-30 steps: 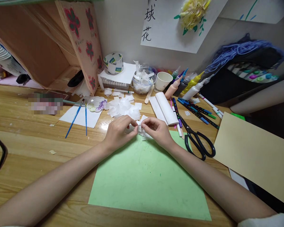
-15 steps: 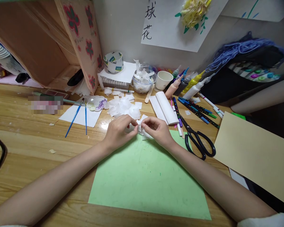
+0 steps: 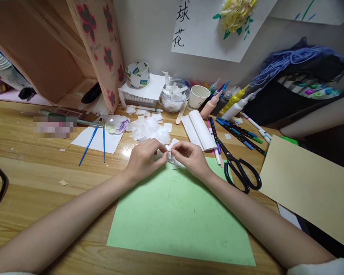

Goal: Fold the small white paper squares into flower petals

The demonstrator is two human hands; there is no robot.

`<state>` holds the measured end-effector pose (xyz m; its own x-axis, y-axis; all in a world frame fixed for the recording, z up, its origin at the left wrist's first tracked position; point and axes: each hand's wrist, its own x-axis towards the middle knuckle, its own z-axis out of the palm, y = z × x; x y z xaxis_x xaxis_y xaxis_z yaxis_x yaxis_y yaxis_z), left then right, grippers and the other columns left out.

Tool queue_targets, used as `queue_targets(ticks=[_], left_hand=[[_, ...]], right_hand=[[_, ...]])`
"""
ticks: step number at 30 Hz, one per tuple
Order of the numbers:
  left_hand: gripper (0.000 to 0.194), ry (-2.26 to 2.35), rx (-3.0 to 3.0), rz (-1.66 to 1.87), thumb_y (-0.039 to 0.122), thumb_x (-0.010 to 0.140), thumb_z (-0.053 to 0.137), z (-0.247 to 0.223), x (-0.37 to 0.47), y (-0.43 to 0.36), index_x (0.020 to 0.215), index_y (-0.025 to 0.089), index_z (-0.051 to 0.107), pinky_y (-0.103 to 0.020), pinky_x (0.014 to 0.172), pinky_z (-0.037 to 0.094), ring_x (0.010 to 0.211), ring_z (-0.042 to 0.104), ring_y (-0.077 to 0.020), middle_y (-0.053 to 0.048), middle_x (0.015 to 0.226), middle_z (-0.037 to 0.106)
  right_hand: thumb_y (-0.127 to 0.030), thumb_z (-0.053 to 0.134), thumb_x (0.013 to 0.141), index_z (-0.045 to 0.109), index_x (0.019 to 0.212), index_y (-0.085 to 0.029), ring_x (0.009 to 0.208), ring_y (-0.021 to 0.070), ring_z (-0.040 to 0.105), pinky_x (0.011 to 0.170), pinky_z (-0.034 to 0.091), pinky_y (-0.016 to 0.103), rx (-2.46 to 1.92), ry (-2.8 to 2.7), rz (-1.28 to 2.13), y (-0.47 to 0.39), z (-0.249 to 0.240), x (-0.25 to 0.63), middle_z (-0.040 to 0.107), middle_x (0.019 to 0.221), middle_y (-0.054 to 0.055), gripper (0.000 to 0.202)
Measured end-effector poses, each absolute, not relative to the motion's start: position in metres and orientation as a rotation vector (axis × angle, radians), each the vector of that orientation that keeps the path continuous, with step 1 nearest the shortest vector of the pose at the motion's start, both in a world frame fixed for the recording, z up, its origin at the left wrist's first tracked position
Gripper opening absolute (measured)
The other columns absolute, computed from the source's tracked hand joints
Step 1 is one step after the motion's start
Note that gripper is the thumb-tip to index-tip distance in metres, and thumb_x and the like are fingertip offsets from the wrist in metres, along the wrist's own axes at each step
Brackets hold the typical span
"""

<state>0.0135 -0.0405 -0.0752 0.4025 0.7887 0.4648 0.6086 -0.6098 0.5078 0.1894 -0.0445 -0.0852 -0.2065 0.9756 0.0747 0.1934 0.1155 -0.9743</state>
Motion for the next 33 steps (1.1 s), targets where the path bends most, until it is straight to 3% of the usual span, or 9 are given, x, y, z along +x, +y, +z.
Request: queue_targets(ticks=[19, 25, 33], left_hand=[[0.013, 1.168, 2.363, 0.9, 0.028, 0.083, 0.054, -0.0707, 0.0122, -0.0413, 0.08, 0.016, 0.057, -0.025, 0.061, 0.038, 0.063, 0.05, -0.0114, -0.001, 0.072, 0.059], [0.011, 1.175, 2.364, 0.859, 0.022, 0.085, 0.048, -0.0734, 0.0122, -0.041, 0.079, 0.016, 0.055, -0.024, 0.059, 0.036, 0.062, 0.049, -0.0107, 0.0, 0.071, 0.058], [0.011, 1.312, 2.286, 0.965, 0.021, 0.082, 0.048, -0.0714, 0.0137, -0.0404, 0.073, 0.017, 0.053, -0.024, 0.058, 0.036, 0.06, 0.048, -0.0111, 0.001, 0.064, 0.053]], right_hand=[[-0.026, 0.061, 0.078, 0.06, 0.075, -0.017, 0.059, 0.0104, 0.047, 0.055, 0.037, 0.024, -1.166, -1.649, 1.085, -0.0471, -0.0813, 0.189, 0.059, 0.07, 0.0, 0.009], [-0.024, 0.058, 0.08, 0.059, 0.076, -0.018, 0.066, 0.013, 0.052, 0.061, 0.04, 0.026, -1.134, -1.733, 1.02, -0.049, -0.0819, 0.1886, 0.061, 0.074, 0.002, 0.007], [-0.018, 0.056, 0.078, 0.052, 0.073, -0.019, 0.063, 0.0115, 0.048, 0.059, 0.039, 0.025, -1.196, -1.627, 1.005, -0.0465, -0.0843, 0.19, 0.053, 0.071, -0.001, 0.006]])
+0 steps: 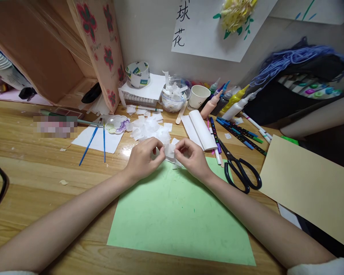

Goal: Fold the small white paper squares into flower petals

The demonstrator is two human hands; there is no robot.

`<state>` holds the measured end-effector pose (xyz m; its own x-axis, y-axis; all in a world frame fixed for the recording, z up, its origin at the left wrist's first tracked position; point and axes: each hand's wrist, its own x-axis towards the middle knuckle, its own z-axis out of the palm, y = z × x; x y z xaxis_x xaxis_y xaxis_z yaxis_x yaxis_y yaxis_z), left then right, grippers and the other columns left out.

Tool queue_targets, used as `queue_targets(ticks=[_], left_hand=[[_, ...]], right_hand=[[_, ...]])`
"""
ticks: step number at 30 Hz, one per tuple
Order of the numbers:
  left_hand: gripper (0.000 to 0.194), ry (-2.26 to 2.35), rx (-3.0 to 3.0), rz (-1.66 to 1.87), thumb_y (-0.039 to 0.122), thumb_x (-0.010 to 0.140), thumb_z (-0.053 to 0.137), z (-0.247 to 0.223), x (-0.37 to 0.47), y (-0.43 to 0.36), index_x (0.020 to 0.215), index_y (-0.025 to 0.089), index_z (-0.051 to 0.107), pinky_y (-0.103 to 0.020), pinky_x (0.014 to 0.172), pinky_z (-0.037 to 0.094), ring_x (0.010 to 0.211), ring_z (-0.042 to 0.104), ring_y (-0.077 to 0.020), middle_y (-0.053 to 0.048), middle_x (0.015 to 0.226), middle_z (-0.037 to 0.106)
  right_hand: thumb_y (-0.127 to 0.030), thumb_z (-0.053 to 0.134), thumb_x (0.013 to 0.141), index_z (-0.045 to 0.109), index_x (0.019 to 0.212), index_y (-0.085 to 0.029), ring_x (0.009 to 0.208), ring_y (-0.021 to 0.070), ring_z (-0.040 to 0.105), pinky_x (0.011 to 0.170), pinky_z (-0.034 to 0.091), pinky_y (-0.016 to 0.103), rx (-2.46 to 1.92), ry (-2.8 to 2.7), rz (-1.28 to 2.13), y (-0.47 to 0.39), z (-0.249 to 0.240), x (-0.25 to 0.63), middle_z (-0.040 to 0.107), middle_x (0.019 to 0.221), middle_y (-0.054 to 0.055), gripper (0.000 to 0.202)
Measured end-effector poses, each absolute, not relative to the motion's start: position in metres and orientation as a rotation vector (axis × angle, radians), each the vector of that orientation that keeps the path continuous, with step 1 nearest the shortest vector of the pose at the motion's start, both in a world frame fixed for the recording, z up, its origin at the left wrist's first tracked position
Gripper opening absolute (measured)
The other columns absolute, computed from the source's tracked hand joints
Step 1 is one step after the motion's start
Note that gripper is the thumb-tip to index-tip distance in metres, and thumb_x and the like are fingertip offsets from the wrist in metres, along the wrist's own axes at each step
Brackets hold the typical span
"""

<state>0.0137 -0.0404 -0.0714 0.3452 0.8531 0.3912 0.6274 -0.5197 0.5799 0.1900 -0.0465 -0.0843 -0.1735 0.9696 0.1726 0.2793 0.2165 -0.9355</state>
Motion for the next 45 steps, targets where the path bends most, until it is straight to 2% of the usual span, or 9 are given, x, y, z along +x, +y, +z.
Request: queue_targets(ticks=[15, 17, 20, 23, 27, 34, 40, 45], left_hand=[[0.013, 1.543, 1.929, 1.116, 0.016, 0.076, 0.05, -0.07, 0.011, -0.036, 0.064, 0.018, 0.045, -0.023, 0.053, 0.033, 0.054, 0.042, -0.009, 0.004, 0.058, 0.046], [0.014, 1.536, 1.9, 1.127, 0.016, 0.077, 0.049, -0.07, 0.011, -0.036, 0.064, 0.018, 0.045, -0.023, 0.053, 0.033, 0.054, 0.042, -0.0088, 0.004, 0.058, 0.046], [0.015, 1.511, 1.906, 1.115, 0.019, 0.081, 0.049, -0.071, 0.011, -0.035, 0.066, 0.018, 0.047, -0.023, 0.053, 0.034, 0.055, 0.043, -0.0087, 0.004, 0.06, 0.049], [0.014, 1.472, 1.962, 1.075, 0.022, 0.083, 0.05, -0.072, 0.011, -0.036, 0.069, 0.017, 0.05, -0.023, 0.055, 0.035, 0.056, 0.045, -0.0091, 0.003, 0.062, 0.051], [0.014, 1.327, 2.082, 0.993, 0.026, 0.085, 0.051, -0.071, 0.012, -0.037, 0.074, 0.017, 0.055, -0.023, 0.057, 0.036, 0.06, 0.047, -0.01, 0.002, 0.065, 0.054], [0.012, 1.192, 2.141, 0.957, 0.025, 0.086, 0.051, -0.069, 0.013, -0.037, 0.085, 0.018, 0.061, -0.023, 0.06, 0.038, 0.062, 0.05, -0.0099, 0.001, 0.073, 0.061], [0.008, 1.272, 2.094, 1.006, 0.025, 0.083, 0.057, -0.074, 0.012, -0.034, 0.081, 0.017, 0.06, -0.022, 0.058, 0.039, 0.06, 0.049, -0.009, 0.001, 0.073, 0.061], [0.006, 1.32, 2.069, 1.063, 0.023, 0.081, 0.059, -0.073, 0.012, -0.035, 0.08, 0.017, 0.061, -0.022, 0.056, 0.039, 0.058, 0.048, -0.0085, 0.001, 0.073, 0.062]], right_hand=[[-0.015, 0.053, 0.076, 0.048, 0.073, -0.02, 0.063, 0.0119, 0.045, 0.059, 0.038, 0.025, -1.324, -1.551, 0.932, -0.044, -0.086, 0.19, 0.049, 0.069, -0.002, 0.007], [-0.018, 0.053, 0.078, 0.05, 0.079, -0.02, 0.067, 0.0128, 0.047, 0.062, 0.039, 0.026, -1.344, -1.556, 0.878, -0.045, -0.084, 0.189, 0.052, 0.076, -0.001, 0.004], [-0.019, 0.056, 0.079, 0.051, 0.093, -0.021, 0.074, 0.0144, 0.049, 0.068, 0.042, 0.029, -1.326, -1.6, 0.683, -0.049, -0.08, 0.187, 0.054, 0.09, 0.003, 0.014], [-0.019, 0.056, 0.081, 0.056, 0.096, -0.022, 0.08, 0.0165, 0.051, 0.07, 0.044, 0.03, -1.224, -1.753, 0.577, -0.054, -0.074, 0.186, 0.052, 0.093, 0.005, 0.015], [-0.019, 0.053, 0.085, 0.062, 0.101, -0.023, 0.087, 0.0181, 0.054, 0.071, 0.046, 0.031, -1.121, -1.878, 0.632, -0.054, -0.074, 0.185, 0.056, 0.092, 0.006, 0.018], [-0.02, 0.054, 0.086, 0.066, 0.104, -0.026, 0.082, 0.0167, 0.056, 0.066, 0.045, 0.029, -1.127, -1.811, 0.717, -0.053, -0.079, 0.187, 0.06, 0.089, 0.005, 0.023], [-0.022, 0.055, 0.085, 0.069, 0.105, -0.026, 0.07, 0.0135, 0.052, 0.059, 0.041, 0.027, -1.1, -1.765, 0.858, -0.051, -0.078, 0.188, 0.059, 0.082, 0.003, 0.024], [-0.024, 0.055, 0.085, 0.069, 0.106, -0.028, 0.074, 0.0144, 0.053, 0.06, 0.041, 0.027, -1.109, -1.746, 0.931, -0.05, -0.079, 0.188, 0.06, 0.084, 0.003, 0.025]])
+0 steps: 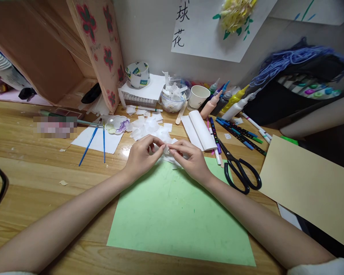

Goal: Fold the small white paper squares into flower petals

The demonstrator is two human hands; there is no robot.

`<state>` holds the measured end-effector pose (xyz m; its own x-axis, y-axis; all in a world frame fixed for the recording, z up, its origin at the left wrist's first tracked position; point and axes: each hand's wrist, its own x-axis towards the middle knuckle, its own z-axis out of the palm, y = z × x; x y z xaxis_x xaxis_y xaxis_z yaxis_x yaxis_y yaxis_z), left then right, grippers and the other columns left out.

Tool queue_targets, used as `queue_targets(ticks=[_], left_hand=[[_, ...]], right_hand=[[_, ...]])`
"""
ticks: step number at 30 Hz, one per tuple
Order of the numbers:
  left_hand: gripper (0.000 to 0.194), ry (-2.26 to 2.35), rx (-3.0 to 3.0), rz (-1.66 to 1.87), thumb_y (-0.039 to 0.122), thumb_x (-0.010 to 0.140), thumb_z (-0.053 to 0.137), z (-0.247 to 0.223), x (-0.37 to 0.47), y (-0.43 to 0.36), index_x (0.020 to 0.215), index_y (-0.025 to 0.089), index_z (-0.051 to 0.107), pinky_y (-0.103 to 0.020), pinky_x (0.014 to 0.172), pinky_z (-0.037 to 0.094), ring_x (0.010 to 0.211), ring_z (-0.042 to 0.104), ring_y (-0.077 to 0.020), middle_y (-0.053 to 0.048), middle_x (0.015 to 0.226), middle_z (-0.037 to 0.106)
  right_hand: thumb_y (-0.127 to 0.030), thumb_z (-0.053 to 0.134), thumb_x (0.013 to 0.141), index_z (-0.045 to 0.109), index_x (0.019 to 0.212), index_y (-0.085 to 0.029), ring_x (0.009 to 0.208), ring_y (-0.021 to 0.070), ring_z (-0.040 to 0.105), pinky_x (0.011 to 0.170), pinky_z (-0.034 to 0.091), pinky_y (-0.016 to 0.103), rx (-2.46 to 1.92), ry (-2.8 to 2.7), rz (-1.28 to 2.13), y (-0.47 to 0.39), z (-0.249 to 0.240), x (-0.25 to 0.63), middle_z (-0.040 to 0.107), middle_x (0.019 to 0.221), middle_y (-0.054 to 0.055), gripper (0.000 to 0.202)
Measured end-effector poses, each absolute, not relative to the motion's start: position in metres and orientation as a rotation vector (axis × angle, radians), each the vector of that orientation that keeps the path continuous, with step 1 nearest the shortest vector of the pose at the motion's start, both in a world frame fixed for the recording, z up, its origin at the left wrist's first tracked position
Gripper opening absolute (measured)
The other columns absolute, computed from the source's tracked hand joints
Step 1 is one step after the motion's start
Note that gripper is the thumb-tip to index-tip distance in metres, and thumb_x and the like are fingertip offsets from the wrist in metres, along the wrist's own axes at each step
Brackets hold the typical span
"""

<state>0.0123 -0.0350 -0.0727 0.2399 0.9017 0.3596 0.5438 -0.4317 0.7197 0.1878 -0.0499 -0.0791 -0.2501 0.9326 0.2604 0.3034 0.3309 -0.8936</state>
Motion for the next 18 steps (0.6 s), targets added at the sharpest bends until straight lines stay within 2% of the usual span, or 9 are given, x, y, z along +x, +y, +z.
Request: queue_targets(ticks=[9, 18], left_hand=[[0.004, 1.338, 2.113, 1.053, 0.021, 0.078, 0.06, -0.0751, 0.0119, -0.036, 0.078, 0.017, 0.06, -0.022, 0.054, 0.038, 0.057, 0.047, -0.0084, 0.001, 0.069, 0.06], [0.004, 1.304, 2.159, 1.036, 0.02, 0.077, 0.06, -0.0719, 0.0134, -0.0378, 0.075, 0.017, 0.06, -0.022, 0.056, 0.037, 0.059, 0.048, -0.0094, 0.001, 0.067, 0.059]], right_hand=[[-0.028, 0.057, 0.084, 0.072, 0.098, -0.025, 0.081, 0.0166, 0.057, 0.067, 0.044, 0.03, -1.119, -1.685, 1.072, -0.0477, -0.0797, 0.1891, 0.063, 0.088, 0.005, 0.021], [-0.03, 0.061, 0.081, 0.073, 0.09, -0.021, 0.078, 0.0172, 0.059, 0.066, 0.045, 0.03, -1.14, -1.611, 1.112, -0.0448, -0.0819, 0.189, 0.066, 0.083, 0.005, 0.017]])
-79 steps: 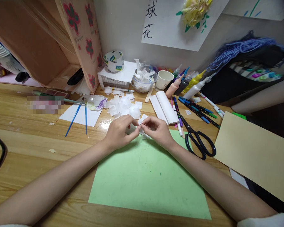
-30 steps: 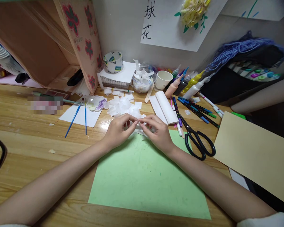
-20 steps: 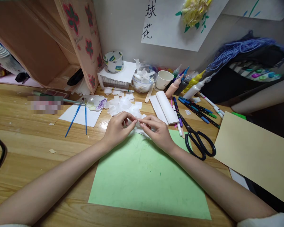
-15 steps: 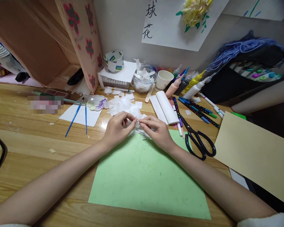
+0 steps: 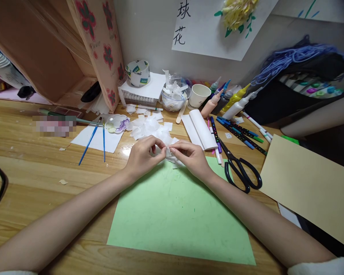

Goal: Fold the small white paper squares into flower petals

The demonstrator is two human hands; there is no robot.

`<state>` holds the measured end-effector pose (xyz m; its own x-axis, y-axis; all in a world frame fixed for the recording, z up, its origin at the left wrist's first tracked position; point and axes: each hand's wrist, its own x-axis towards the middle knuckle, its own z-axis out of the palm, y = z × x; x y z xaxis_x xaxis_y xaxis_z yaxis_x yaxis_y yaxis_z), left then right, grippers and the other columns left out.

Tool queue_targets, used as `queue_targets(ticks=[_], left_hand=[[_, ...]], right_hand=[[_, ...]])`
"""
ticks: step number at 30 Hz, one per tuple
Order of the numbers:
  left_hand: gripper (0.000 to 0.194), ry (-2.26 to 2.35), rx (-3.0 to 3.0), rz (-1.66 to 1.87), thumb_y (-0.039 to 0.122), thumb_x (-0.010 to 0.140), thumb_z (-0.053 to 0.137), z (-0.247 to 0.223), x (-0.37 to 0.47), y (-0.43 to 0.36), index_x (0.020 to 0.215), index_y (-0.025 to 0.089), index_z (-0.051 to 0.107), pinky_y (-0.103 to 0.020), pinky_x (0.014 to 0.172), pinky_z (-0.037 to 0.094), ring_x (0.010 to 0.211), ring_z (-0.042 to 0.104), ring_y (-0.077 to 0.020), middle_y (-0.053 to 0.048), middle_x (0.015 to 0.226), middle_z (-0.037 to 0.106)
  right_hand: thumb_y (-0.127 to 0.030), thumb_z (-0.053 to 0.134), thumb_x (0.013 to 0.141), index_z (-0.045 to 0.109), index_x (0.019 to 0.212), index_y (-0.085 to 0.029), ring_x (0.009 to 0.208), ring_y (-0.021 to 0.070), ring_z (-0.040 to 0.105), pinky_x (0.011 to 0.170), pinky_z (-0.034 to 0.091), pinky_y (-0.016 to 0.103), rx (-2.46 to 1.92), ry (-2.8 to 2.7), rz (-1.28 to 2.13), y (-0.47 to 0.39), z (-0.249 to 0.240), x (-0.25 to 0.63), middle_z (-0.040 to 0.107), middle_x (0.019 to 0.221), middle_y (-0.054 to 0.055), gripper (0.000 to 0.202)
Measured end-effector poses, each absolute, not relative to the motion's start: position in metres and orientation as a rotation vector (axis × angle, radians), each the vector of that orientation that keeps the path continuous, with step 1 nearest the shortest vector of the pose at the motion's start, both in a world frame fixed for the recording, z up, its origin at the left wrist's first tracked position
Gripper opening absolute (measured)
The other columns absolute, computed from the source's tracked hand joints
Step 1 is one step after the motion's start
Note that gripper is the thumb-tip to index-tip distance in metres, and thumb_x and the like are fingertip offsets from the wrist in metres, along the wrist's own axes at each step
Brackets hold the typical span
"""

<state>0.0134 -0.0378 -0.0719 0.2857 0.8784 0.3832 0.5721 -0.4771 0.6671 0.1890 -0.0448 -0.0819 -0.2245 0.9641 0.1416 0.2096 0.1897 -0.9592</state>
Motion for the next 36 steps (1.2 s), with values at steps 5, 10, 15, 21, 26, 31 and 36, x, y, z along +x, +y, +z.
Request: queue_targets(ticks=[5, 10, 15, 21, 26, 31, 36], left_hand=[[0.004, 1.282, 2.194, 1.036, 0.02, 0.077, 0.06, -0.0712, 0.0138, -0.0387, 0.074, 0.017, 0.06, -0.022, 0.056, 0.037, 0.059, 0.048, -0.0091, 0.002, 0.068, 0.06], [0.002, 1.258, 2.252, 1.029, 0.017, 0.077, 0.06, -0.0719, 0.0142, -0.0379, 0.074, 0.017, 0.06, -0.022, 0.056, 0.036, 0.058, 0.047, -0.0089, 0.002, 0.067, 0.06], [0.002, 1.235, 2.265, 1.037, 0.017, 0.077, 0.059, -0.072, 0.0145, -0.0383, 0.075, 0.017, 0.059, -0.021, 0.056, 0.036, 0.058, 0.047, -0.0085, 0.002, 0.068, 0.06], [0.002, 1.235, 2.255, 1.025, 0.018, 0.078, 0.059, -0.0717, 0.0136, -0.039, 0.076, 0.017, 0.059, -0.021, 0.057, 0.036, 0.059, 0.048, -0.0086, 0.002, 0.069, 0.06], [0.012, 1.246, 2.251, 0.879, 0.026, 0.082, 0.055, -0.0716, 0.013, -0.0387, 0.076, 0.016, 0.058, -0.022, 0.056, 0.035, 0.058, 0.048, -0.0088, 0.001, 0.069, 0.059], [0.013, 1.165, 2.366, 0.716, 0.027, 0.082, 0.052, -0.0712, 0.0138, -0.0396, 0.077, 0.016, 0.057, -0.023, 0.057, 0.035, 0.061, 0.049, -0.0104, 0.0, 0.07, 0.058], [0.013, 1.096, 2.496, 0.686, 0.023, 0.082, 0.048, -0.072, 0.0136, -0.0399, 0.074, 0.016, 0.054, -0.024, 0.057, 0.034, 0.063, 0.048, -0.0116, -0.001, 0.069, 0.055]], right_hand=[[-0.03, 0.061, 0.081, 0.071, 0.086, -0.018, 0.076, 0.0168, 0.058, 0.065, 0.044, 0.03, -1.164, -1.621, 1.085, -0.0446, -0.0823, 0.189, 0.067, 0.082, 0.005, 0.016], [-0.027, 0.062, 0.08, 0.069, 0.081, -0.017, 0.072, 0.0157, 0.056, 0.062, 0.041, 0.028, -1.175, -1.631, 1.066, -0.044, -0.0838, 0.1884, 0.066, 0.079, 0.005, 0.013], [-0.025, 0.062, 0.079, 0.068, 0.079, -0.016, 0.066, 0.0134, 0.052, 0.057, 0.037, 0.026, -1.193, -1.637, 1.058, -0.0438, -0.0838, 0.1885, 0.064, 0.075, 0.004, 0.011], [-0.023, 0.063, 0.076, 0.067, 0.077, -0.016, 0.059, 0.0105, 0.045, 0.053, 0.035, 0.025, -1.215, -1.649, 1.067, -0.0452, -0.0817, 0.1878, 0.062, 0.073, 0.002, 0.009], [-0.024, 0.063, 0.076, 0.063, 0.074, -0.016, 0.057, 0.0098, 0.043, 0.052, 0.034, 0.024, -1.23, -1.601, 1.087, -0.0452, -0.0825, 0.1877, 0.057, 0.066, 0.0, 0.009], [-0.021, 0.062, 0.076, 0.06, 0.074, -0.016, 0.06, 0.0105, 0.046, 0.055, 0.036, 0.024, -1.168, -1.605, 1.135, -0.0449, -0.0825, 0.189, 0.056, 0.069, 0.0, 0.006], [-0.021, 0.061, 0.077, 0.06, 0.074, -0.016, 0.062, 0.0111, 0.047, 0.057, 0.038, 0.025, -1.133, -1.646, 1.147, -0.0464, -0.0814, 0.1887, 0.058, 0.071, 0.001, 0.006]])
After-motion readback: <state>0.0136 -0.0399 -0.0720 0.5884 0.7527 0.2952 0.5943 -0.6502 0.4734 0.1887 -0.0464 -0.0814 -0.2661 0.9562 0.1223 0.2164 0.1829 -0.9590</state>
